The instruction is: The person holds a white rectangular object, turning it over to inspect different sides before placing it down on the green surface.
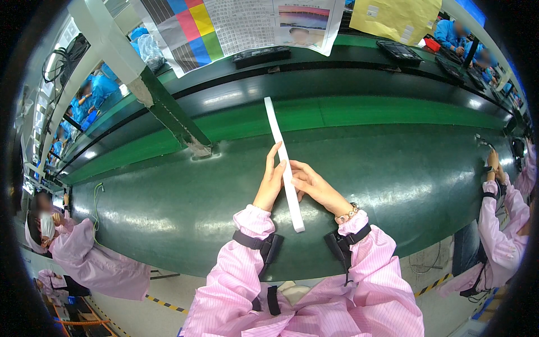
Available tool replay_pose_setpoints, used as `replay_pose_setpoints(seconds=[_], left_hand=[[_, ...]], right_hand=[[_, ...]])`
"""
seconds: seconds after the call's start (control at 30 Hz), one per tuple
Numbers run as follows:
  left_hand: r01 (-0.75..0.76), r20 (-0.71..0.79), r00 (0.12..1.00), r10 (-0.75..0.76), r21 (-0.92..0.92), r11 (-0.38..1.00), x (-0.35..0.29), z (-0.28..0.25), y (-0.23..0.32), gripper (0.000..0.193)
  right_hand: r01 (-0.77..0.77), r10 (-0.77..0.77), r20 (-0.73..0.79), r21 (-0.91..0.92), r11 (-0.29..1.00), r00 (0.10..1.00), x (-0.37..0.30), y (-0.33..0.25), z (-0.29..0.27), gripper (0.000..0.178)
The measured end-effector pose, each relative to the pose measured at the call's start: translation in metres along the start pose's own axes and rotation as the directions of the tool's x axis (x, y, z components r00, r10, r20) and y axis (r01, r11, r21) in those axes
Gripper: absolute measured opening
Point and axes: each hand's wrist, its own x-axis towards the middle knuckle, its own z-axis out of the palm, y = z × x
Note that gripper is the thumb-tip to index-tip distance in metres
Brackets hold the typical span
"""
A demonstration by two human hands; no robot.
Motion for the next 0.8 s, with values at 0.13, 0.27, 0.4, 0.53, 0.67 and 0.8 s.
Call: replay_pose_setpoints(seconds=[0.13,0.27,0.4,0.53,0.67,0.8], left_hand=[[-0.006,0.000,1.000,0.006,0.003,1.000,-0.0001,0.0006,0.0010,0.051],[-0.006,-0.010,1.000,0.006,0.032,0.999,0.0001,-0.0003,0.0003,0.051],[0.007,-0.011,1.000,-0.007,0.005,1.000,0.0007,0.0005,-0.0010,0.051],[0.021,-0.016,1.000,-0.020,0.020,1.000,-0.0002,0.0017,0.0020,0.051],[0.004,-0.014,1.000,-0.004,0.016,1.000,-0.0005,-0.0039,-0.0021,0.051],[-0.005,-0.011,1.000,0.005,0.030,1.000,0.0006,0.0008,0.0011,0.051]], right_hand=[[0.004,-0.004,0.001,0.005,1.000,1.000,0.0002,0.0008,-0.0002,0.055],[-0.003,0.003,-0.005,0.008,1.000,1.000,0.0003,0.0006,0.0000,0.055],[-0.004,0.004,-0.004,0.005,1.000,1.000,-0.0008,-0.0007,-0.0004,0.056],[-0.001,0.001,-0.001,0.008,1.000,1.000,-0.0005,0.0007,-0.0014,0.056],[0.003,-0.003,0.003,0.020,1.000,1.000,0.0025,0.0038,0.0012,0.056],[0.006,-0.006,0.004,0.025,1.000,1.000,-0.0006,-0.0020,-0.0007,0.056]])
